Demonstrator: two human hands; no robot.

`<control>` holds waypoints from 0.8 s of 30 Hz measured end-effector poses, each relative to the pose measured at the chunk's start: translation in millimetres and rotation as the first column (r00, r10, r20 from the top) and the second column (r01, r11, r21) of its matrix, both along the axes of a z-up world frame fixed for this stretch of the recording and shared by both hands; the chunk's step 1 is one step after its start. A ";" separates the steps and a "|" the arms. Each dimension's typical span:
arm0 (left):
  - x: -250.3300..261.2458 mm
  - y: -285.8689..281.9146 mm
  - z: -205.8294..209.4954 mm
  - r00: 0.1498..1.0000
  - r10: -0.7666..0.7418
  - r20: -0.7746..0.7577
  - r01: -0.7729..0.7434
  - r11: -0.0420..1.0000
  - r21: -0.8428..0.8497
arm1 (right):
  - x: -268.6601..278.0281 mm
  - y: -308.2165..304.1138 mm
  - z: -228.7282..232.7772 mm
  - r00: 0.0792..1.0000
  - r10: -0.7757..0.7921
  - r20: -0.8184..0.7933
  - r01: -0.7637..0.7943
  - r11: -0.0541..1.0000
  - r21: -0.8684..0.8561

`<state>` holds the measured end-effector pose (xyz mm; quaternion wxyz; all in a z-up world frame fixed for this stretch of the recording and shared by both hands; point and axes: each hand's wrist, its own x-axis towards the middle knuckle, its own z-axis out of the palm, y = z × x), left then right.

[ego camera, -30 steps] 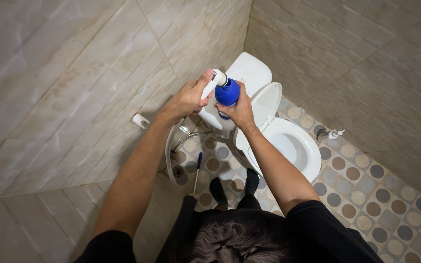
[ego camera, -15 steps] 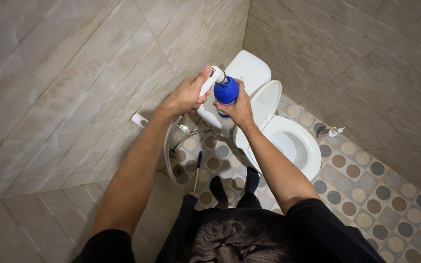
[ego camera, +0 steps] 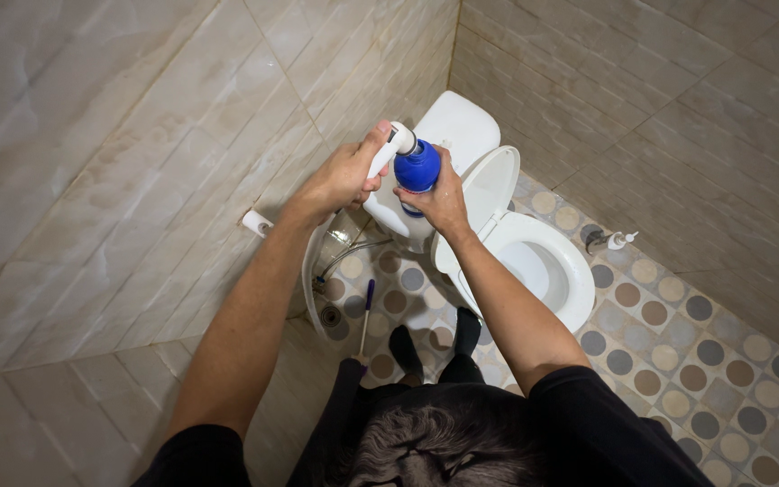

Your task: The person pours a blue liquid cleaner into the toilet bowl and uses a long-handled brush to scrub the interior surfaces of the bowl.

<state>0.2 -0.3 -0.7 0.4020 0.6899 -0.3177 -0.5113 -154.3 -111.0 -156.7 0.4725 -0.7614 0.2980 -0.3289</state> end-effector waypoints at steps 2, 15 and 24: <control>0.0 -0.1 -0.8 1.000 -0.004 0.000 0.004 1.000 0.001 | -0.2 0.1 0.4 1.000 -0.006 -0.001 0.006 1.000 0.001; 2.6 6.7 -17.1 0.991 0.089 -0.098 -0.099 0.990 -0.101 | -2.1 2.2 -5.3 0.999 -0.048 -0.013 0.048 0.999 0.017; 5.7 44.3 -62.5 0.889 0.448 -0.096 -0.457 0.852 -0.254 | 6.6 -6.4 -1.6 0.998 -0.064 0.005 0.064 0.997 -0.033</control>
